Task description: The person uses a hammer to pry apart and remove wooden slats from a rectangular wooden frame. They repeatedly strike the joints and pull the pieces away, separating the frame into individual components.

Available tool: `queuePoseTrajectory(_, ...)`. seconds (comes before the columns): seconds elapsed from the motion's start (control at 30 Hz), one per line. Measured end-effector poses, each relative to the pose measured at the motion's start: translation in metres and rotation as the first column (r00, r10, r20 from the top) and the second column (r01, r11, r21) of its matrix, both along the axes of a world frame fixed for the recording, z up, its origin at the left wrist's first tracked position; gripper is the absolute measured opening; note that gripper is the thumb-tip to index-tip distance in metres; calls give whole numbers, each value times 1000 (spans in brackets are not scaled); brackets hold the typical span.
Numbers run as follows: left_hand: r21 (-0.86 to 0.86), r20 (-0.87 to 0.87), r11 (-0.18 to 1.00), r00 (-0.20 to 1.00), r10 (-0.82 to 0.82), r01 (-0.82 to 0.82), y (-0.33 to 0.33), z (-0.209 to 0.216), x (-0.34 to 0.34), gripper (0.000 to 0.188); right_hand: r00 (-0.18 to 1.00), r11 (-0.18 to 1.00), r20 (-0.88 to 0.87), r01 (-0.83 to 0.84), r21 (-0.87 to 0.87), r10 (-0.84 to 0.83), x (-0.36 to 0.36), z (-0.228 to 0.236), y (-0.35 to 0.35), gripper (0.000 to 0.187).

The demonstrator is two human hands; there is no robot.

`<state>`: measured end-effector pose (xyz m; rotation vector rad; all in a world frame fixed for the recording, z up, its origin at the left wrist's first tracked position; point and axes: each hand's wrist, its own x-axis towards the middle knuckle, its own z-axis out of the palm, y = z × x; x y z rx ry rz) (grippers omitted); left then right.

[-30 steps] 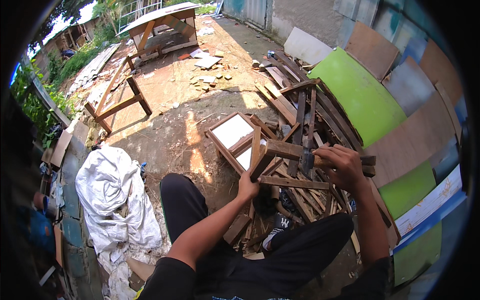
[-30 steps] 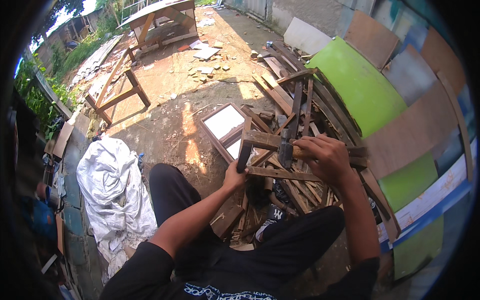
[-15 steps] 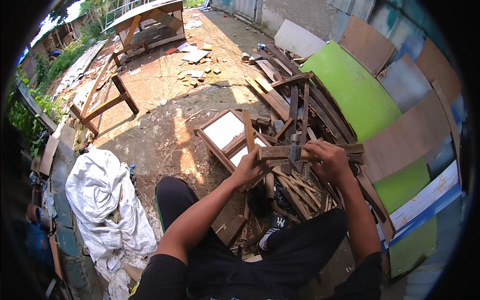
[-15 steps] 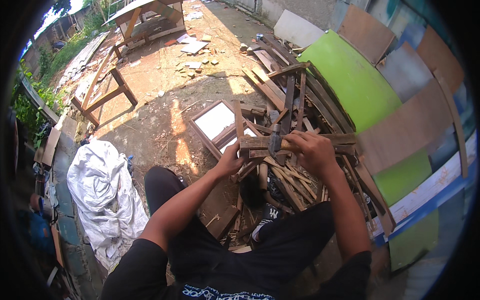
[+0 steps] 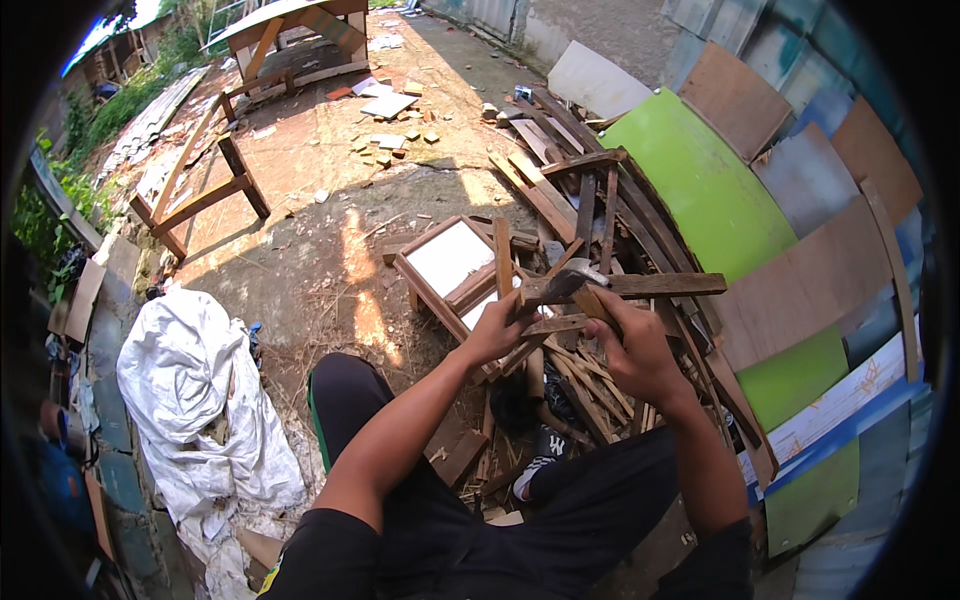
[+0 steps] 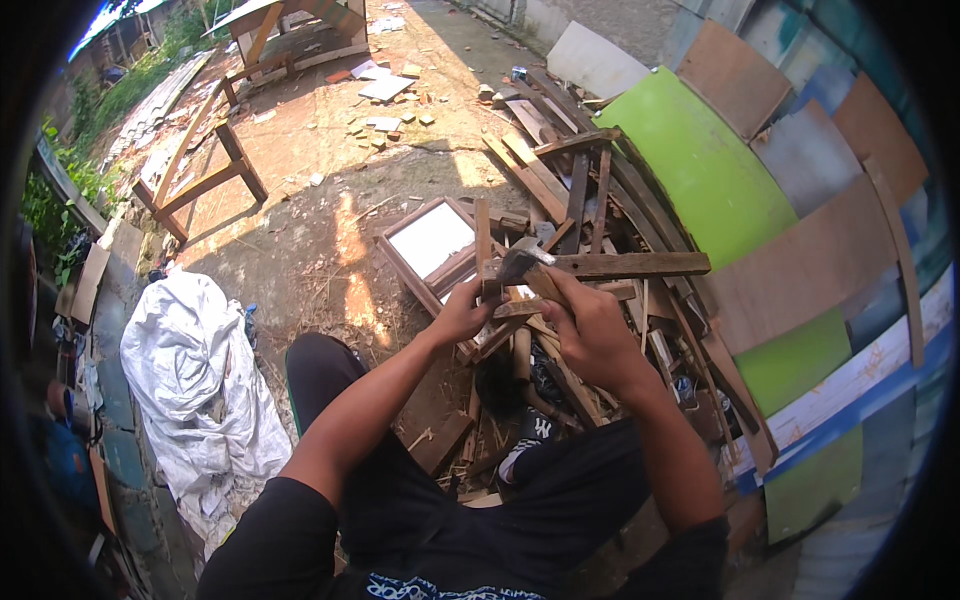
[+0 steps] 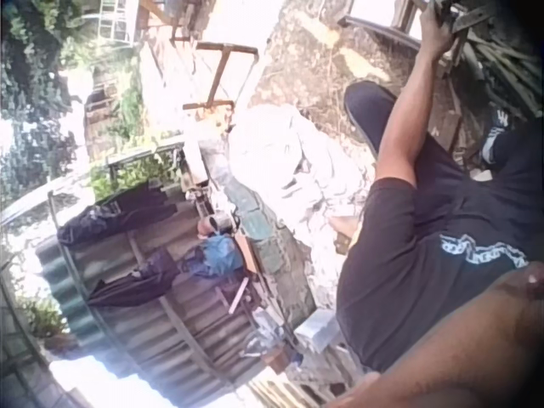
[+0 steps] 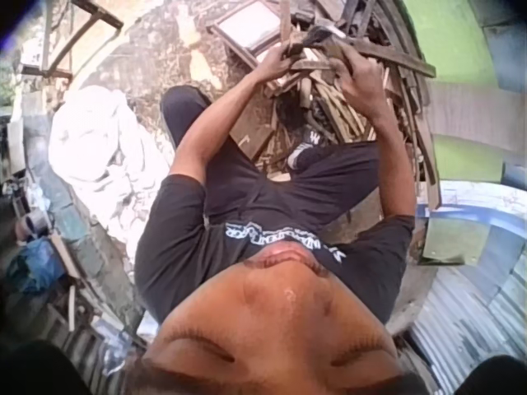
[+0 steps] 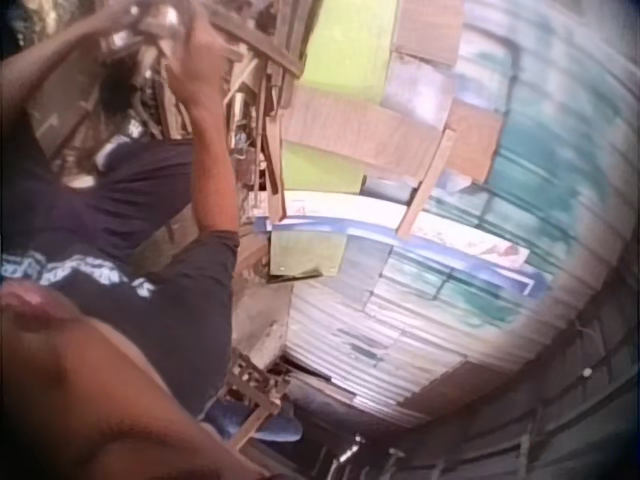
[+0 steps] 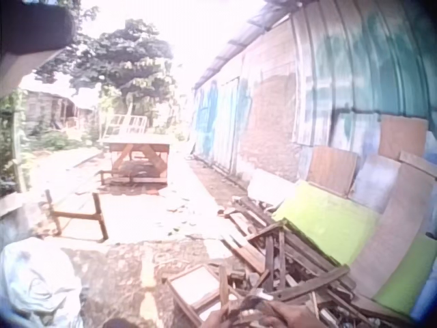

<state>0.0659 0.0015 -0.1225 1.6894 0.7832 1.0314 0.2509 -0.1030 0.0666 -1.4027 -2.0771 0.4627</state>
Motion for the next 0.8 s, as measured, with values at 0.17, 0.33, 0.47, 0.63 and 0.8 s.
queuePoseTrajectory(0.17,90,58,995,997,42,-47,4,-9,-3,30,994,966,-90,81,244,-61,-17,16,12,36)
queuePoseTrajectory(0.33,14,41,1000,999,-14,14,3,0,2,30,992,969,-33,127,211,-123,-26,14,4,36)
queuePoseTrajectory(0.47,-4,-15,1000,1000,-17,17,5,4,1,30,992,986,122,-2,169,-19,-16,-3,13,34)
queuePoseTrajectory(0.63,-4,24,1000,1000,-12,12,11,-1,-3,33,976,953,-105,210,221,-191,-23,28,9,29)
queuePoseTrajectory(0.8,-18,130,999,991,-36,38,15,22,3,40,832,916,-396,395,-67,-388,-10,-5,7,24)
